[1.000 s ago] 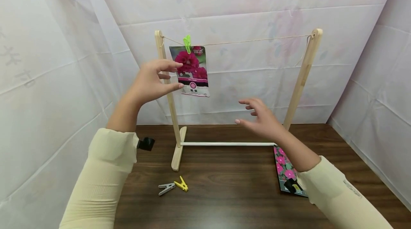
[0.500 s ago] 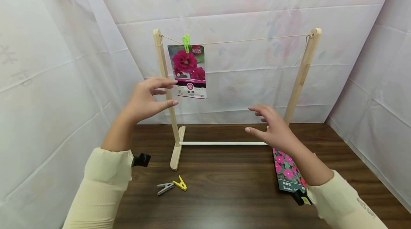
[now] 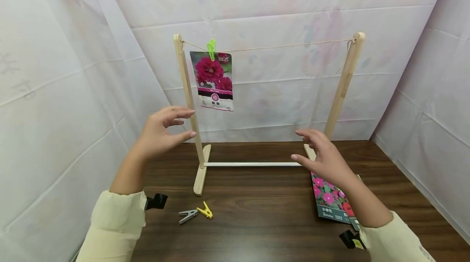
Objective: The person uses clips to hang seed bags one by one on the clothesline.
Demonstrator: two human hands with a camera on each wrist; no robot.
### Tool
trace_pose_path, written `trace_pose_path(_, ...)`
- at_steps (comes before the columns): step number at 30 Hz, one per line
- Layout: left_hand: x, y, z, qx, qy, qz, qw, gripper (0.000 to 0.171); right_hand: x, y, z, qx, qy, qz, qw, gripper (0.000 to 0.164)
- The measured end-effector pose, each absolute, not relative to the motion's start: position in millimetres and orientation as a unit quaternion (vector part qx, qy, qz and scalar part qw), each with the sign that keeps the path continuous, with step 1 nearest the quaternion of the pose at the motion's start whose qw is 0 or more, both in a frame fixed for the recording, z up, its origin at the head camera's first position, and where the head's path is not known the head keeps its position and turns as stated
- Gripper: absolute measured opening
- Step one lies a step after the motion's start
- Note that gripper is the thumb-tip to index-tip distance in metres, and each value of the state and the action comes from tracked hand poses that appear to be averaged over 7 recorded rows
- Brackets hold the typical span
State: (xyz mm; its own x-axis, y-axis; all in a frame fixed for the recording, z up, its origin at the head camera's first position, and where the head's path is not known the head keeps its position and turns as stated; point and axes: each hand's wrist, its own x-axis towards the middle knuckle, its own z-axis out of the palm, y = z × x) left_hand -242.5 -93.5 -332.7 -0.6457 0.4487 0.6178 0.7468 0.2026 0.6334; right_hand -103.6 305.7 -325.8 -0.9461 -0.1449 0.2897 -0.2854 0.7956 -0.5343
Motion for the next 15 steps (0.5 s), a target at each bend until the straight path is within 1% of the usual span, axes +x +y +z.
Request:
trace_pose_path(8,-235,-98,-349,-0.387,-0.762,-0.499,0.147,0.049,-92,317,-327,0.094,-0.941,0.293,0.137,0.055)
trace_pose_path(15,-230,-104,-364,-0.386,-0.749,-0.521,0.136,0.051,-83,331,-331,0.082,-0.944,0.282,0.153,0.059)
